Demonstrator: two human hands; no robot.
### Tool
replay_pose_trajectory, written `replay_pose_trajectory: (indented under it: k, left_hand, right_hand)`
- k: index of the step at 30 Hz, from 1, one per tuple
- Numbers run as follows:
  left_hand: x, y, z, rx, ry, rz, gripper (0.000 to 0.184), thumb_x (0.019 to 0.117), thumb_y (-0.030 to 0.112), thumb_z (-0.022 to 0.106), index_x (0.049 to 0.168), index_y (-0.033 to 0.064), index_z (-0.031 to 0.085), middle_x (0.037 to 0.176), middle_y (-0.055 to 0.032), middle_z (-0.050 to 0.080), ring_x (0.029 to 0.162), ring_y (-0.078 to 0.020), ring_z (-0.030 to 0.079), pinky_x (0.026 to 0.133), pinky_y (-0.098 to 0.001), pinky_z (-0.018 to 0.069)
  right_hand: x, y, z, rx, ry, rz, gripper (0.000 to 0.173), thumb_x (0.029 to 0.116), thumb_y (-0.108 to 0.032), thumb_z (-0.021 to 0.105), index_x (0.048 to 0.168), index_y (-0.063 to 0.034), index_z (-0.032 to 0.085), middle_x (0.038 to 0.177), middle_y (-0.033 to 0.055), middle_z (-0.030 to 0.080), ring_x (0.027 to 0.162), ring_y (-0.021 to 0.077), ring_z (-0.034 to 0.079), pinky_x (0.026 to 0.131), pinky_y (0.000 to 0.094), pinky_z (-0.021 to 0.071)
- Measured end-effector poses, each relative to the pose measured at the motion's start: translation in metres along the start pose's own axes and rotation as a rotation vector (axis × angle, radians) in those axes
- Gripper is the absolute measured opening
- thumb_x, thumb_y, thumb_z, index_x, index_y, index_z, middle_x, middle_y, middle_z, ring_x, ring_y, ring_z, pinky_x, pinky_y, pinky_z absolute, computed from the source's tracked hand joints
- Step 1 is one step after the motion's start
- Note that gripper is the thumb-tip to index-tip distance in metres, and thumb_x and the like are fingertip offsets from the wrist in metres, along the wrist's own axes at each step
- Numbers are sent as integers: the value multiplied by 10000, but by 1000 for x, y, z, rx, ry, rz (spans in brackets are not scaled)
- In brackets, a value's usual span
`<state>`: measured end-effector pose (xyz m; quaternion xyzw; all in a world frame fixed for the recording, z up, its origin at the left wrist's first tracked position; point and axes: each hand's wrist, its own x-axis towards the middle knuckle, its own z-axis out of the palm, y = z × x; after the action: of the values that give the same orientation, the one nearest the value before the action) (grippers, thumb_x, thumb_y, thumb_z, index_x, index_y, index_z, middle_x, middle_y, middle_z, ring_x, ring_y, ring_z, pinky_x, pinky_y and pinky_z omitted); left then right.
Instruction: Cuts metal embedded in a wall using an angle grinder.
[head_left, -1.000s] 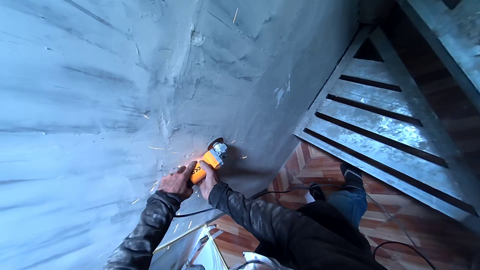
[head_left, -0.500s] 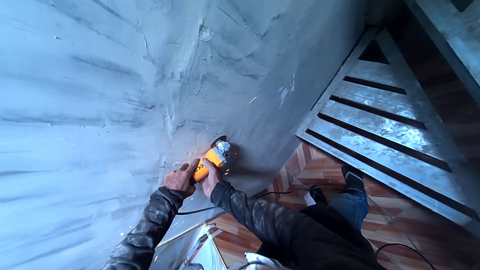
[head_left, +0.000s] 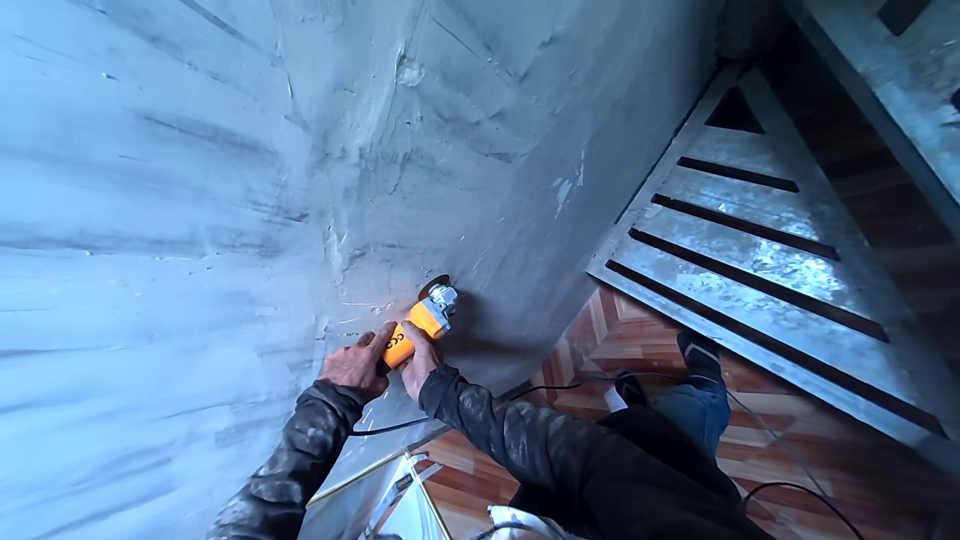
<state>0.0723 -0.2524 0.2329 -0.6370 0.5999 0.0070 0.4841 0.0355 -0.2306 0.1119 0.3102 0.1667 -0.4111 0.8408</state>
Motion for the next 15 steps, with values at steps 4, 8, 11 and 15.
replay_pose_trajectory:
  k: [4,8,11,15]
  left_hand:
    - [0,-1,2,-2,7,5,964,766,259,818,1606,258,345,1373,-225,611,1033,-492,677,815,-684,531]
    - [0,0,2,4,11,4,978,761,241,815,1612,261,334,1377,-231,607,1027,-492,679,809,-681,530]
    - [0,-1,4,0,12,2,984,759,247,817,1613,263,328,1376,-230,608,1026,-496,676,812,-685,529]
    - [-1,-2,5,-3,24,7,960,764,249,809,1605,256,347,1350,-236,622,1024,-495,679,809,-689,527]
  right_hand:
    - [0,1,-1,-3,-1,-4,444,1026,-203,624,1405,-14,493,1327,219,583,1158,318,609,970,493,526]
    - [1,2,-1,-1,12,1,434,1017,-210,639,1383,-15,513,1301,213,595,1142,314,613,952,491,531]
    - [1,2,-1,-7,13,-5,435,1018,-206,639,1383,-8,510,1293,218,601,1136,314,622,949,492,540]
    - [0,3,-1,-16,13,-7,430,1015,-210,644,1374,-11,517,1283,218,609,1125,313,630,941,495,544]
